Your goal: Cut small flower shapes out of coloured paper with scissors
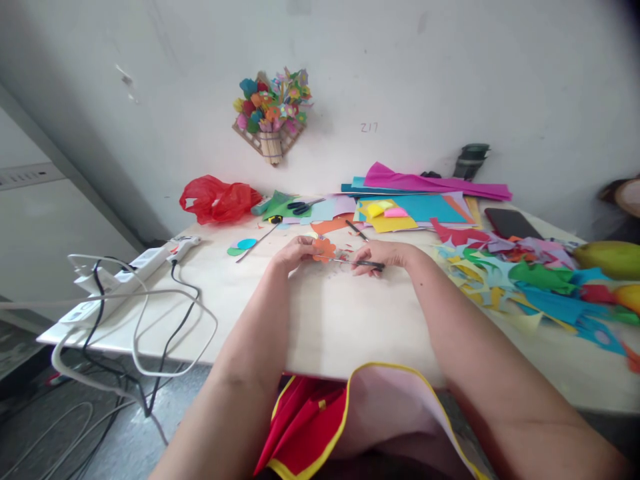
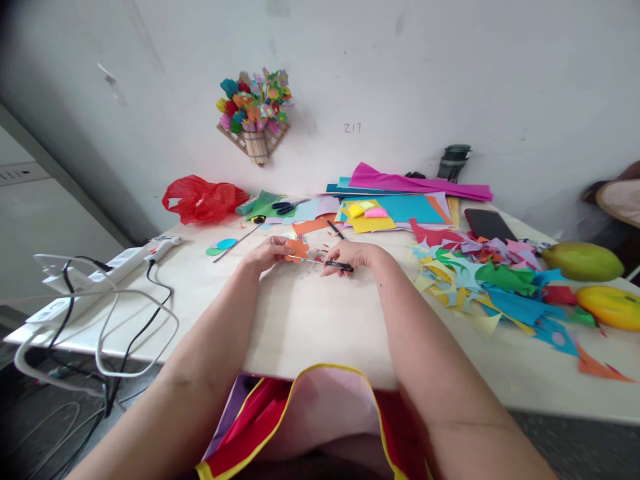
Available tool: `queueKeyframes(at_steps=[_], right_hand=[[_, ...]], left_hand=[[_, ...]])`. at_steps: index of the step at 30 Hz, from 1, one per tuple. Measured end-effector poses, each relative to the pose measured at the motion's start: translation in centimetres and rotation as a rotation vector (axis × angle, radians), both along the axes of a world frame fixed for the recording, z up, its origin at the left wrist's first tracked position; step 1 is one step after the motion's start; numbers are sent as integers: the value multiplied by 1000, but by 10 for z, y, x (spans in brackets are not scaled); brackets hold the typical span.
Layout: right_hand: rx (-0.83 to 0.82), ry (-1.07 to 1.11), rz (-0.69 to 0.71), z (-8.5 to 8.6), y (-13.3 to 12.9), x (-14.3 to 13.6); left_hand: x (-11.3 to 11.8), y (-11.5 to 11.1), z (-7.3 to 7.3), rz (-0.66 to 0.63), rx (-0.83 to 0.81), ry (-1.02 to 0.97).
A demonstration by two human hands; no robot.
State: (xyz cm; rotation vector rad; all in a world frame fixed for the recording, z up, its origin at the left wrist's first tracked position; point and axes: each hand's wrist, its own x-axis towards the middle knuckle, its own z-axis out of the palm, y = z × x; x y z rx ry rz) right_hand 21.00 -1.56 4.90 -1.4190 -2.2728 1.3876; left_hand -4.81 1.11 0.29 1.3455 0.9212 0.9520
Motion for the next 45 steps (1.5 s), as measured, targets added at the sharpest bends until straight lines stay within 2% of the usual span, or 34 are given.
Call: queueKeyframes(at_steps=[20,31,45], right_hand=[[23,68,50,-10,8,3],[13,85,-2,-3,1,-2],[6,108,7,-10,6,-1]], left_hand=[[1,-2,-1,-19,-37,-71],[3,-4,1,-57,-74,-100],[2,-3,-2,-59,-80,-105]])
